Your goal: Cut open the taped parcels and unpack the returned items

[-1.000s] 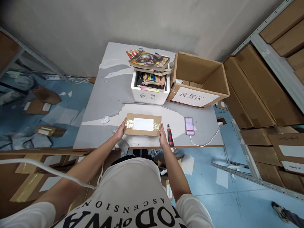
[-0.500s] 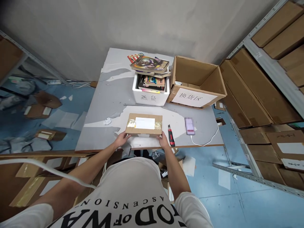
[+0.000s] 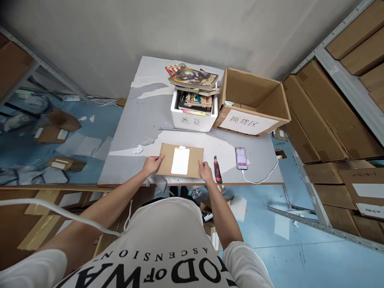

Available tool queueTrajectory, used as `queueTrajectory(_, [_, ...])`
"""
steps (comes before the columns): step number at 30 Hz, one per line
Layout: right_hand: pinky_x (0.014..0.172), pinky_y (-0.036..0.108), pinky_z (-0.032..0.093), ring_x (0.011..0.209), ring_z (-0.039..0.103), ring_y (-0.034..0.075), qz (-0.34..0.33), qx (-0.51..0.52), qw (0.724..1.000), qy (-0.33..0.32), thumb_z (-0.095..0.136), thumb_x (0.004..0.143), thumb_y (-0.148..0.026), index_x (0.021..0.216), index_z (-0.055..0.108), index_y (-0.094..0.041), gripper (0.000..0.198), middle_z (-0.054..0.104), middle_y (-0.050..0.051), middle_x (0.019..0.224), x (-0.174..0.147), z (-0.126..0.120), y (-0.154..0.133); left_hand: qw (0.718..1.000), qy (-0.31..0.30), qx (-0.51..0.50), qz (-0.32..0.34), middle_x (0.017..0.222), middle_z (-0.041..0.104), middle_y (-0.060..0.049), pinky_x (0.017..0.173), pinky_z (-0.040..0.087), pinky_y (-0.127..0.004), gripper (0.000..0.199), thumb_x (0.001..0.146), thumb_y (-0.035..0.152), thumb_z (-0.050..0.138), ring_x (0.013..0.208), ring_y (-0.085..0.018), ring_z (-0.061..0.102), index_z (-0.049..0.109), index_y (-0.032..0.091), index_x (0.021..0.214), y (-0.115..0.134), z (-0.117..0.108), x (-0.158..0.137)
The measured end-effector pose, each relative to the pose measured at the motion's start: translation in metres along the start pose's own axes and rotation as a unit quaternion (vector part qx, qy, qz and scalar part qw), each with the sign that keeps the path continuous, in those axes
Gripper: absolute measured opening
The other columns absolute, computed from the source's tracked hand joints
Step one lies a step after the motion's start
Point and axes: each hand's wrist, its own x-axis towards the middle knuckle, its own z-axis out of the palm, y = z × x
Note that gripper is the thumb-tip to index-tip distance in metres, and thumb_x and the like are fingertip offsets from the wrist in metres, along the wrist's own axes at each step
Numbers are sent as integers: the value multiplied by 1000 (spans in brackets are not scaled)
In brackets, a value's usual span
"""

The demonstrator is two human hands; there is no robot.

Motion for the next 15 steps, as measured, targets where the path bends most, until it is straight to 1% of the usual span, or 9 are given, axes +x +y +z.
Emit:
queueTrajectory(3, [74,31,40,72,54,19,15,-3,1000,0,47,78,-66,69,49,-23,43,61,2,72,6,4,6,1000,-16,12,-15,75,71,-12,59,36,-29,61,83,65,39,74,-25,62,74,15,75,-5,7,6])
queueTrajectory(6, [72,29,41,69,53,16,19,3,1000,-4,50,75,-66,69,51,-22,44,60,0,70,11,7,13,1000,-23,4,-10,76,71,-12,62,38,-29,59,81,65,43,75,-26,63,75,15,78,-11,11,7])
queueTrajectory(8, [72,29,42,70,54,16,22,12,1000,-2,51,74,-66,71,52,-21,45,61,0,71,13,9,15,1000,-27,-8,-11,76,72,-11,64,39,-29,58,80,65,45,78,-26,64,75,16,81,-14,12,8])
queueTrajectory(11, [78,30,44,75,57,17,28,31,999,10,51,74,-66,75,55,-20,46,64,2,76,13,11,18,999,-20,-25,-19,77,72,-11,67,41,-30,57,78,66,48,82,-27,64,75,16,80,-16,13,10])
queueTrajectory(13, [82,32,44,81,59,19,32,57,998,6,49,75,-66,78,58,-20,47,67,5,82,13,12,22,998,-12,-64,-26,77,72,-11,69,43,-32,56,76,66,50,83,-29,65,74,15,79,-19,16,11])
queueTrajectory(15, [83,36,46,86,61,21,39,111,993,-8,42,80,-63,86,61,-19,49,68,9,90,10,11,29,984,-5,-175,-25,78,71,-12,70,46,-34,57,77,65,49,83,-29,66,72,13,81,-27,20,10])
